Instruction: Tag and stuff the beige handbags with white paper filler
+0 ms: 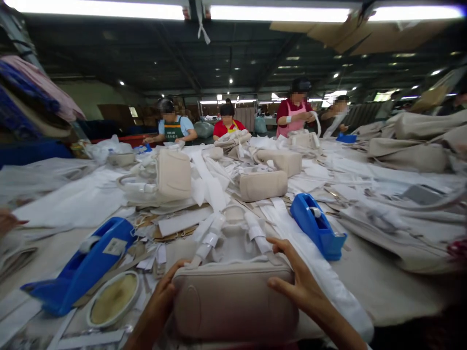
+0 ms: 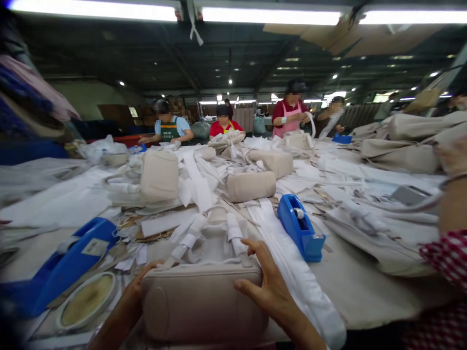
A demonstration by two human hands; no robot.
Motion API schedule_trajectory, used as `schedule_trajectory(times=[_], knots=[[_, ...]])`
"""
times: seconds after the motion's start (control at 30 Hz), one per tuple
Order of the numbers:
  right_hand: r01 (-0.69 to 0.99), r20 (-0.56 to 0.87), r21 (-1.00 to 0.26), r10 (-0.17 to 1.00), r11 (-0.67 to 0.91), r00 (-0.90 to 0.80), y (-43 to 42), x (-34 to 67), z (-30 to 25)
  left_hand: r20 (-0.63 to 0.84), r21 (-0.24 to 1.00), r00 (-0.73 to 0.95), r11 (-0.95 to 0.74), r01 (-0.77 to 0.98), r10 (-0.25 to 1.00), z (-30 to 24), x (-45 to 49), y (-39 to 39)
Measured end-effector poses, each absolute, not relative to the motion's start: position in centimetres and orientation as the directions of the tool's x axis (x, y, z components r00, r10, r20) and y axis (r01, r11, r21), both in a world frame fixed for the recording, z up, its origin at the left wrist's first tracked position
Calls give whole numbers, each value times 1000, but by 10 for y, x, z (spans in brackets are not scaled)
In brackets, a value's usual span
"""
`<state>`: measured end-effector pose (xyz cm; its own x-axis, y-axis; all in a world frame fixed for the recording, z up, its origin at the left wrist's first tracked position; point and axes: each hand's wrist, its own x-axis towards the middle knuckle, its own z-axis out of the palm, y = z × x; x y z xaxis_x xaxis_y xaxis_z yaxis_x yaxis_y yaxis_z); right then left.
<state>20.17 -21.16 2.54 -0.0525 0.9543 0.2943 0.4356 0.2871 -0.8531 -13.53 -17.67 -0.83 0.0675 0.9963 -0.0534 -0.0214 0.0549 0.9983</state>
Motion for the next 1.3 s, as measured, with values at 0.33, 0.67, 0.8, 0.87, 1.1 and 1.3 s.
schedule_trajectory(times=[0.33,0.67,0.8,0.87,1.1,1.3], knots=[[552,258,-822,956,139,142,-211,200,-8,-112,989,122,123,-81,986,-5,-106,-174],[449,204,-893,924,41,322,-199,194,-33,-153,975,-114,169,144,982,-13,-93,-161],[401,107,-915,935,-40,338,-189,188,-38,-110,932,-181,165,323,977,-19,-89,-159],[392,97,-919,941,-40,323,-184,186,-39,-36,906,-196,115,408,980,-21,-88,-157],[356,63,-933,958,-42,279,-179,185,-39,74,881,-120,-9,472,990,-22,-88,-161],[638,277,-759,951,127,140,-189,189,-39,230,822,-85,-147,550,970,-28,-88,-172]])
